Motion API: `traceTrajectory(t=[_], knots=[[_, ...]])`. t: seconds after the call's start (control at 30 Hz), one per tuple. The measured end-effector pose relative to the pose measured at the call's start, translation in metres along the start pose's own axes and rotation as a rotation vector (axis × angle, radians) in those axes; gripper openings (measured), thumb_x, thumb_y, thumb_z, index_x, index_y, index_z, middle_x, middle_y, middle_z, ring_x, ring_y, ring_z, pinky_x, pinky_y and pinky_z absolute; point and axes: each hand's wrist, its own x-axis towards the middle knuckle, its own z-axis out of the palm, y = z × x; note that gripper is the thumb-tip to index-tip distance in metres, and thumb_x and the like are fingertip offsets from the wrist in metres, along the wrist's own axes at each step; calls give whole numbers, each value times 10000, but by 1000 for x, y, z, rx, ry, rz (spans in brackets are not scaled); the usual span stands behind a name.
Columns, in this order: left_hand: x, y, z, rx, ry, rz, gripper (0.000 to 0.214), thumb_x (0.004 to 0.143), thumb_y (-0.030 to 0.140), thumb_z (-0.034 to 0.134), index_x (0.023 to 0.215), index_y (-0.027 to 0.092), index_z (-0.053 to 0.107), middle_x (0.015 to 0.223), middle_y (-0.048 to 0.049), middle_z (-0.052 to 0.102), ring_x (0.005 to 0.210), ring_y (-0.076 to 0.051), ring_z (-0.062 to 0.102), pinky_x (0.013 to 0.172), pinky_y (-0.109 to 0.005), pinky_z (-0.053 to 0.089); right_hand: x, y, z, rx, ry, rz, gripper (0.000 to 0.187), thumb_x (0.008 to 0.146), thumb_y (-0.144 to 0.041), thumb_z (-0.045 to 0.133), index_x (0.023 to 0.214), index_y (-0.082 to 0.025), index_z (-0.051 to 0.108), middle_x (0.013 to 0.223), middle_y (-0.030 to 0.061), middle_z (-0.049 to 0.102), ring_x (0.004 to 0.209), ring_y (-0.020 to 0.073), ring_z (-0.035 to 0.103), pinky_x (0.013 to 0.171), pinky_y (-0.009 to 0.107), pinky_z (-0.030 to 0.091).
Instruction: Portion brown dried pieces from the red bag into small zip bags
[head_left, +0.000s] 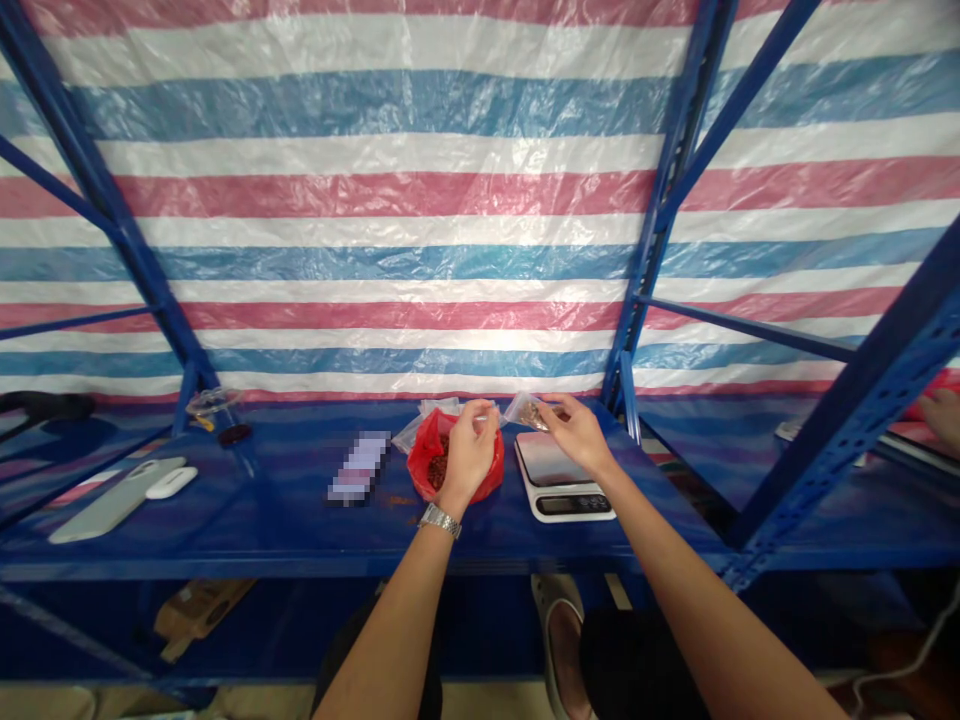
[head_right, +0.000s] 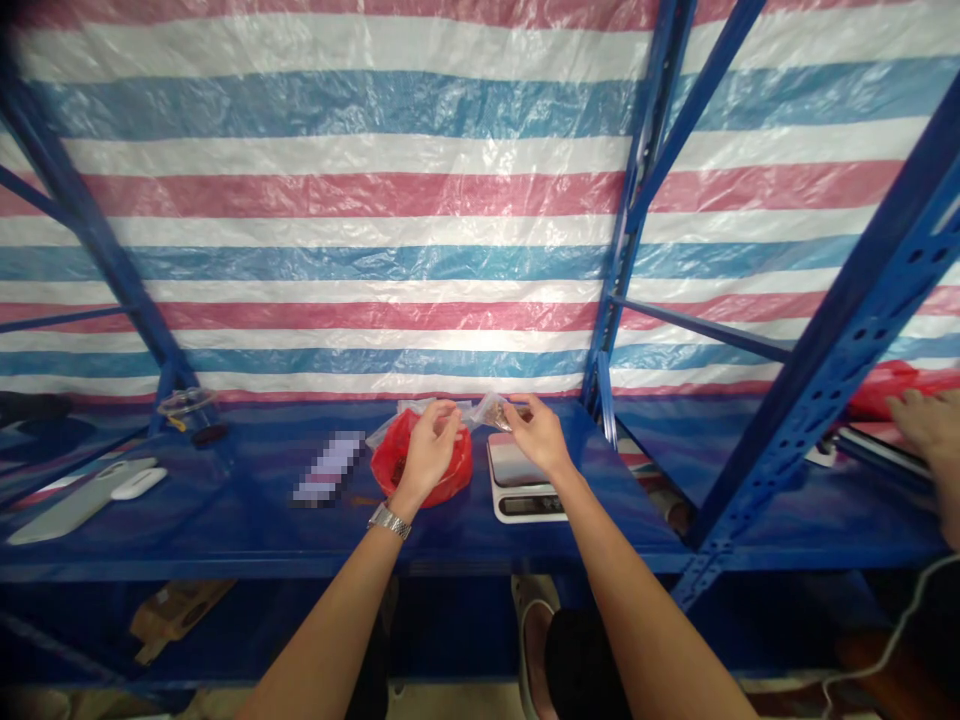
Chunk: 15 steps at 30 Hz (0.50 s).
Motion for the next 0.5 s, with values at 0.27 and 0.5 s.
traceTrajectory(t=[0.27,0.5], knots=[[-3,7,17,189,-105,133,162,977,268,574,1091,207,671,1122,-84,737,997,-216,692,946,-378,529,-18,34,-34,-292,-16,13,229,811,-450,691,887,-274,816,969,68,792,968,281,684,926,421,482],[-7,10,19,252,-77,205,180,1005,215,491,1076,199,656,1131,-95,714,1079,-225,666,980,-395,512,-24,38,-64,-382,250,55,420,945,-459,481,1057,-203,796,1142,132,754,1075,312,617,1043,500,402]])
